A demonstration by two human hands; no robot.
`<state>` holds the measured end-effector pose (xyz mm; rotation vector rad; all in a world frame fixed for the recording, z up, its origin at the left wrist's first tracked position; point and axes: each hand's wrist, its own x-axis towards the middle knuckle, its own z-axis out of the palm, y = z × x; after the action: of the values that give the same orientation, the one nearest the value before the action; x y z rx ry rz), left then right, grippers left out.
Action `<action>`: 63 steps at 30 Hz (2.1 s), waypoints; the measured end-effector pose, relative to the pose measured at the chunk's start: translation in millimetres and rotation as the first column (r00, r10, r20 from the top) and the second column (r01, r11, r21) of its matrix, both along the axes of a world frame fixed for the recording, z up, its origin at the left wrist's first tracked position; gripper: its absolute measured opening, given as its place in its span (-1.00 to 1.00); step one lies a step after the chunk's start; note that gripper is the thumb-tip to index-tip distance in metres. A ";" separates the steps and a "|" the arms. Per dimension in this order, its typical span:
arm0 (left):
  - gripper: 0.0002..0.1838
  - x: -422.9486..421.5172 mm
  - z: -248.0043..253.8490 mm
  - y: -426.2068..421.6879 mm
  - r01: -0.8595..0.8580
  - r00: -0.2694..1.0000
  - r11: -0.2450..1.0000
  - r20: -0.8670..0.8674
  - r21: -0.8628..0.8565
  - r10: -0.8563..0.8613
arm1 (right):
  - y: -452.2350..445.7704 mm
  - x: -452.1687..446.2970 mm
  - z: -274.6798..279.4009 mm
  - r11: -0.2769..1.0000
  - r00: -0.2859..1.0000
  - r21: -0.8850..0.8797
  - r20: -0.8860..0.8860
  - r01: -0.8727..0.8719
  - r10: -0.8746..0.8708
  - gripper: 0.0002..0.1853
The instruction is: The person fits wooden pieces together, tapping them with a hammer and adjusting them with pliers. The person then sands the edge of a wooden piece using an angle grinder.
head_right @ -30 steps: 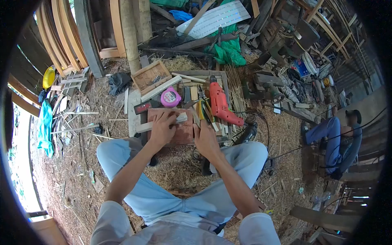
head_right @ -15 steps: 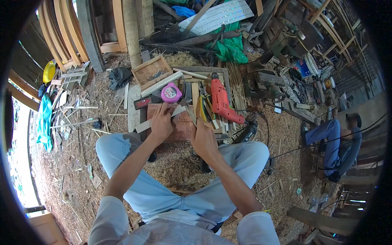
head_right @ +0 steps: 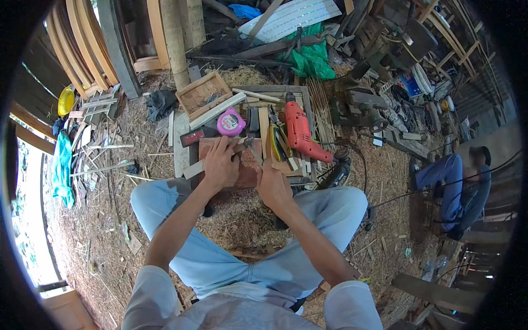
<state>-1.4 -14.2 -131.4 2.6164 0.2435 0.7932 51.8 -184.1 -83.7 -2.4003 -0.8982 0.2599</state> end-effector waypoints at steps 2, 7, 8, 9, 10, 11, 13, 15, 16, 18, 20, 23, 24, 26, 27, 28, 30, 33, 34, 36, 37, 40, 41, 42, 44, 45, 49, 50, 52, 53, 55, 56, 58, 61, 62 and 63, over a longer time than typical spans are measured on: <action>-0.61 2.3 -0.3 3.0 -0.005 0.999 1.000 0.052 0.002 0.005 | -1.5 2.9 3.6 1.000 1.000 0.003 -0.015 -0.028 0.028 -0.75; -0.61 2.4 -0.5 2.7 -0.003 1.000 1.000 0.028 0.001 0.003 | -1.5 -0.2 -3.3 0.998 0.999 0.064 0.032 -0.024 0.022 -0.76; -0.61 2.1 2.1 1.7 0.004 1.000 1.000 0.031 0.007 -0.005 | -1.0 1.9 -7.7 0.999 1.000 -0.034 -0.018 -0.014 0.014 -0.76; -0.60 3.3 4.1 2.2 0.001 0.999 1.000 0.039 0.007 -0.001 | 1.1 4.0 -3.7 1.000 1.000 -0.025 -0.007 -0.013 0.013 -0.76; -0.59 2.2 4.4 1.4 -0.007 0.999 1.000 0.039 -0.002 0.007 | 0.5 2.3 0.8 0.999 1.000 0.037 0.006 -0.011 0.011 -0.76; -0.59 1.1 3.0 1.8 -0.005 0.999 1.000 0.037 -0.004 0.005 | -1.1 -0.2 2.4 0.995 1.000 0.097 0.013 -0.005 0.004 -0.77; -0.58 0.9 -0.4 5.3 0.008 0.998 0.998 0.057 0.057 -0.011 | 0.7 1.1 -2.5 0.997 1.000 0.078 -0.004 -0.003 0.003 -0.76; -0.59 -1.4 -0.7 1.2 0.009 0.999 1.000 0.039 0.014 -0.009 | -2.7 -0.4 -6.5 0.998 1.000 0.059 -0.023 0.009 -0.008 -0.75; -0.59 1.2 2.4 2.6 0.006 0.999 1.000 0.033 -0.022 -0.005 | -2.8 2.2 -6.7 0.999 1.000 0.034 -0.007 0.001 -0.001 -0.75; -0.61 0.9 3.4 4.2 0.000 0.999 1.000 0.046 0.025 -0.001 | -0.6 2.3 -2.9 1.000 1.000 0.009 0.010 -0.019 0.019 -0.75; -0.63 2.7 0.5 5.8 0.000 0.999 0.998 0.052 0.066 -0.003 | -0.3 -0.4 5.6 0.978 0.994 0.207 0.112 -0.015 -0.009 -0.75; -0.64 0.8 0.4 4.7 -0.020 1.000 0.999 0.021 0.039 0.020 | -2.8 1.3 -1.1 0.980 0.995 0.201 0.096 -0.011 -0.008 -0.75; -0.63 1.7 8.7 2.4 -0.036 0.999 0.999 0.007 0.021 0.036 | -3.7 4.8 -5.0 0.978 0.995 0.207 0.099 -0.009 -0.012 -0.75; -0.63 6.1 13.9 3.2 -0.049 0.999 0.999 -0.003 0.011 0.049 | -7.5 13.0 -13.3 0.984 0.989 0.124 0.067 0.124 -0.133 -0.77; -0.62 8.6 15.2 3.9 -0.049 0.999 0.998 0.022 -0.033 0.049 | -8.9 16.2 -13.6 0.983 0.988 0.130 0.069 0.127 -0.136 -0.77; -0.61 10.3 16.7 5.0 -0.046 0.998 0.996 0.045 -0.075 0.050 | -10.2 18.8 -13.6 0.980 0.986 0.112 0.009 0.162 -0.164 -0.78; -0.60 10.0 27.1 11.4 -0.068 0.997 0.996 0.033 -0.062 0.071 | -11.2 21.1 -11.8 0.975 0.980 0.104 -0.053 0.196 -0.191 -0.79; -0.60 1.1 46.1 33.9 -0.081 0.993 0.844 0.027 -0.530 0.112 | -7.3 16.0 -11.3 0.985 0.990 0.122 0.062 0.120 -0.128 -0.75; -0.60 -3.8 50.4 42.0 -0.092 0.991 0.852 0.032 -0.516 0.127 | -3.4 13.6 -14.9 0.984 0.991 0.153 0.089 0.088 -0.102 -0.72; -0.60 -13.5 61.7 55.5 0.092 0.996 0.403 0.079 -0.911 -0.050 | 7.0 6.5 -21.4 0.979 0.990 0.199 0.122 0.042 -0.067 -0.67; -0.62 -17.6 63.2 55.9 0.115 0.993 0.378 0.111 -0.919 -0.033 | 11.7 2.7 -23.9 0.983 0.994 0.180 0.096 0.030 -0.047 -0.66; -0.61 -28.7 76.9 52.6 0.160 0.986 0.208 0.148 -0.965 -0.076 | 18.3 -5.6 -17.6 0.990 0.997 0.136 0.064 0.029 -0.038 -0.62; -0.62 -30.8 81.4 50.2 0.208 0.974 0.167 0.189 -0.964 -0.124 | 18.2 -6.8 -15.7 0.993 0.998 0.112 0.055 0.033 -0.039 -0.61; -0.62 -30.5 81.0 49.2 0.212 0.973 0.158 0.193 -0.965 -0.124 | 16.6 -8.0 -15.3 0.996 0.998 0.084 0.045 0.036 -0.039 -0.60; -0.64 -28.2 79.7 49.0 0.252 0.956 0.115 0.229 -0.961 -0.182 | 14.6 -8.4 -29.5 0.995 0.991 0.101 0.131 0.014 -0.027 -0.60; -0.64 -26.8 80.0 48.0 0.255 0.955 0.109 0.233 -0.961 -0.182 | 15.2 -8.2 -33.2 0.992 0.977 0.127 0.213 -0.011 -0.017 -0.61; -0.66 -21.6 77.8 45.3 0.248 0.956 0.133 0.221 -0.960 -0.192 | 15.3 -3.6 -29.3 0.994 0.944 0.087 0.327 -0.071 0.039 -0.59; -0.66 -20.8 76.6 46.7 0.236 0.957 0.118 0.210 -0.964 -0.200 | 13.6 3.3 -21.4 0.996 0.920 0.090 0.392 -0.026 -0.011 -0.56; -0.65 -18.2 69.1 51.0 0.254 0.950 0.151 0.217 -0.955 -0.225 | 11.8 20.0 -14.1 0.996 0.887 0.093 0.458 0.015 -0.056 -0.54; -0.63 -15.8 65.1 51.4 0.274 0.941 0.181 0.224 -0.945 -0.254 | 9.1 32.8 -18.1 0.995 0.874 0.059 0.476 0.080 -0.099 -0.51; -0.64 -12.4 74.2 43.2 0.281 0.941 0.097 0.254 -0.955 -0.224 | 9.0 56.4 -25.3 0.993 0.841 -0.048 0.538 0.110 -0.067 -0.46; -0.64 -10.8 78.1 40.3 0.280 0.942 0.018 0.272 -0.960 -0.197 | 11.2 62.4 -29.0 0.992 0.835 -0.048 0.545 0.114 -0.069 -0.46; -0.65 -2.9 65.9 43.5 0.285 0.940 0.031 0.273 -0.958 -0.202 | 20.9 71.6 -31.4 0.984 0.819 -0.176 0.568 0.031 0.076 -0.43; -0.69 2.5 63.4 40.2 0.287 0.945 -0.015 0.286 -0.958 -0.156 | 37.1 82.6 -35.1 0.946 0.856 -0.311 0.510 0.087 0.089 -0.38; -0.71 3.3 66.1 39.5 0.290 0.948 -0.069 0.296 -0.955 -0.113 | 42.5 85.4 -35.8 0.911 0.867 -0.388 0.493 0.138 0.079 -0.37; -0.71 3.7 66.9 42.6 0.294 0.949 -0.064 0.299 -0.954 -0.103 | 47.4 87.1 -41.8 0.913 0.864 -0.386 0.496 0.129 0.088 -0.37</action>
<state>2.3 28.5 -64.5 1.0305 0.2366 0.3464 138.9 -136.7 -125.5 -2.9400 -1.1330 -0.2377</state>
